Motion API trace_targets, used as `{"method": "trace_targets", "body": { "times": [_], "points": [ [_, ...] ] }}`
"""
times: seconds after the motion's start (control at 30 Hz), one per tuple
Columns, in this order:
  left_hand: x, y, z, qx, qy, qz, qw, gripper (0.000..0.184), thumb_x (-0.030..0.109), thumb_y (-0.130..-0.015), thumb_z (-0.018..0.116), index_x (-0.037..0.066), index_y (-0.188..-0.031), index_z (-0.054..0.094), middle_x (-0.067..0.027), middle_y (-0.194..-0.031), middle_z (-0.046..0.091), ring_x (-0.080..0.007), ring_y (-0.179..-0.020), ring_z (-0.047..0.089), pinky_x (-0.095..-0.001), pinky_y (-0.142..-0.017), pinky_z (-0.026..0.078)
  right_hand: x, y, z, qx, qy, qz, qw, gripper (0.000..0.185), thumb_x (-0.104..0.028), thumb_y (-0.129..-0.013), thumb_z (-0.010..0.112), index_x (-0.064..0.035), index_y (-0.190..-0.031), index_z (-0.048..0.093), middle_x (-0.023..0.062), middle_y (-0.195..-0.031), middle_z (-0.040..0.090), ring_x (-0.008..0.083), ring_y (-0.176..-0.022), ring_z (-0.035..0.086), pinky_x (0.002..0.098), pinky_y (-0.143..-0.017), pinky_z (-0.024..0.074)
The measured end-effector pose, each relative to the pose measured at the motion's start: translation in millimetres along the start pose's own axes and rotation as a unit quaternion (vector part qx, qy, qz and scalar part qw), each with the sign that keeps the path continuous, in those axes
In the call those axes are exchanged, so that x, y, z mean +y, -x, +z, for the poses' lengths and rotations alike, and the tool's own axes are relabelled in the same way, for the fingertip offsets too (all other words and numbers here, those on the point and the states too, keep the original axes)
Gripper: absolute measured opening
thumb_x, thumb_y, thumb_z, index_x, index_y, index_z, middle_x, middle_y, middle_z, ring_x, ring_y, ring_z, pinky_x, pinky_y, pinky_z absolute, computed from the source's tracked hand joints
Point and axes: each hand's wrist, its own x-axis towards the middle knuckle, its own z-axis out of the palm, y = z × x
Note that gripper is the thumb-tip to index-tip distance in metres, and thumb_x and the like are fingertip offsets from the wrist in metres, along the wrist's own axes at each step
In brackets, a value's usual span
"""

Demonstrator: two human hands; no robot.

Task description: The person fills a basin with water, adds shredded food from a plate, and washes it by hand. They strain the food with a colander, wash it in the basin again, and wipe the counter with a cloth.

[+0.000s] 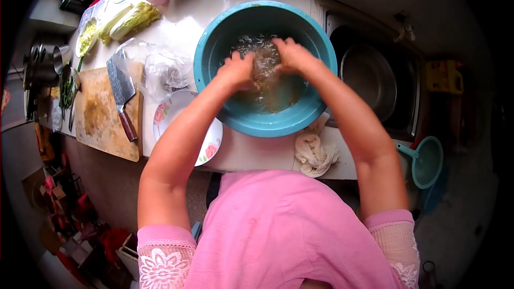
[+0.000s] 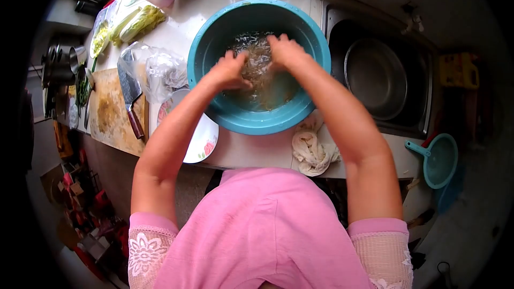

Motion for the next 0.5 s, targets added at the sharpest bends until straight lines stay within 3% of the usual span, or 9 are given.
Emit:
{"method": "trace_targets", "body": {
  "times": [0.1,0.13,0.17,0.23,0.27,0.3,0.37,0.4,0.5],
  "points": [
    [3.0,-3.0,34.8,-0.017,-0.127,0.001,0.992,0.071,0.022,-0.058,0.072,0.007,-0.119,0.039,-0.0223,-0.122,0.032,-0.0411,-0.109,0.038,-0.0455,-0.083,0.044,-18.6,10.6,21.2,-0.034,0.019,0.016,0.999,0.068,-0.016,-0.058,0.072,-0.0062,-0.116,0.038,0.0220,-0.112,0.043,0.0396,-0.101,0.049,0.0418,-0.084,0.0443],
    [4.4,-3.0,44.4,0.087,-0.095,0.020,0.992,0.051,0.015,-0.062,0.067,0.003,-0.108,0.047,-0.0245,-0.114,0.044,-0.0396,-0.103,0.046,-0.0436,-0.078,0.046,-16.7,7.3,38.5,-0.017,-0.011,-0.008,1.000,0.061,-0.014,-0.061,0.068,-0.0038,-0.114,0.038,0.0242,-0.107,0.048,0.0398,-0.094,0.053,0.0421,-0.079,0.0460],
    [1.8,-9.0,47.6,0.086,-0.095,0.022,0.991,0.051,0.015,-0.062,0.067,0.003,-0.108,0.047,-0.0245,-0.114,0.044,-0.0396,-0.103,0.046,-0.0436,-0.078,0.046,-13.0,0.6,52.2,0.006,-0.032,-0.041,0.999,0.043,-0.012,-0.065,0.062,-0.0031,-0.105,0.050,0.0247,-0.095,0.056,0.0350,-0.087,0.058,0.0414,-0.076,0.0465],
    [1.4,-16.5,34.4,0.052,0.085,0.036,0.994,0.033,0.009,-0.065,0.061,0.001,-0.097,0.055,-0.0246,-0.096,0.056,-0.0368,-0.090,0.055,-0.0407,-0.073,0.046,-15.1,4.9,41.9,-0.008,-0.086,-0.089,0.992,0.023,-0.011,-0.068,0.056,-0.0023,-0.088,0.061,0.0240,-0.079,0.059,0.0291,-0.078,0.061,0.0393,-0.070,0.0482],
    [-6.3,-17.3,34.4,0.105,0.149,0.095,0.979,0.022,0.009,-0.067,0.059,0.001,-0.087,0.059,-0.0246,-0.082,0.058,-0.0363,-0.082,0.057,-0.0400,-0.072,0.044,-12.8,6.1,34.2,-0.031,-0.133,-0.064,0.989,0.019,-0.011,-0.069,0.054,-0.0022,-0.083,0.062,0.0228,-0.076,0.060,0.0276,-0.074,0.062,0.0388,-0.067,0.0487],
    [-9.3,-13.4,23.8,0.103,0.154,0.129,0.974,0.020,0.012,-0.071,0.058,0.002,-0.088,0.060,-0.0204,-0.076,0.060,-0.0308,-0.071,0.060,-0.0361,-0.063,0.046,-10.1,9.3,23.0,-0.055,-0.180,-0.037,0.981,0.017,-0.011,-0.070,0.052,-0.0022,-0.077,0.064,0.0215,-0.072,0.060,0.0262,-0.069,0.062,0.0383,-0.063,0.0492],
    [-1.0,1.3,-8.0,-0.045,0.304,0.014,0.952,0.020,0.010,-0.074,0.050,0.003,-0.089,0.061,-0.0163,-0.067,0.060,-0.0254,-0.059,0.061,-0.0345,-0.053,0.047,-16.2,23.9,-14.0,-0.152,-0.338,0.043,0.928,0.021,-0.016,-0.078,0.047,-0.0007,-0.079,0.062,0.0155,-0.063,0.059,0.0273,-0.061,0.060,0.0335,-0.059,0.0485],
    [-7.3,0.9,-3.1,-0.004,0.381,0.059,0.923,0.020,0.011,-0.078,0.045,0.001,-0.086,0.060,-0.0090,-0.061,0.056,-0.0177,-0.047,0.055,-0.0301,-0.045,0.044,-16.5,28.3,-26.1,-0.144,-0.323,-0.002,0.935,0.026,-0.022,-0.082,0.046,-0.0003,-0.082,0.061,0.0129,-0.067,0.060,0.0245,-0.064,0.059,0.0321,-0.062,0.0476],
    [4.8,20.3,-28.4,0.005,0.467,0.048,0.883,0.026,0.021,-0.082,0.046,0.000,-0.082,0.060,-0.0079,-0.061,0.056,-0.0147,-0.053,0.054,-0.0273,-0.050,0.045,-16.7,40.9,-59.9,-0.136,-0.244,-0.060,0.958,0.033,-0.031,-0.085,0.048,0.0000,-0.086,0.060,0.0118,-0.074,0.061,0.0232,-0.070,0.059,0.0319,-0.067,0.0465]
  ]
}}
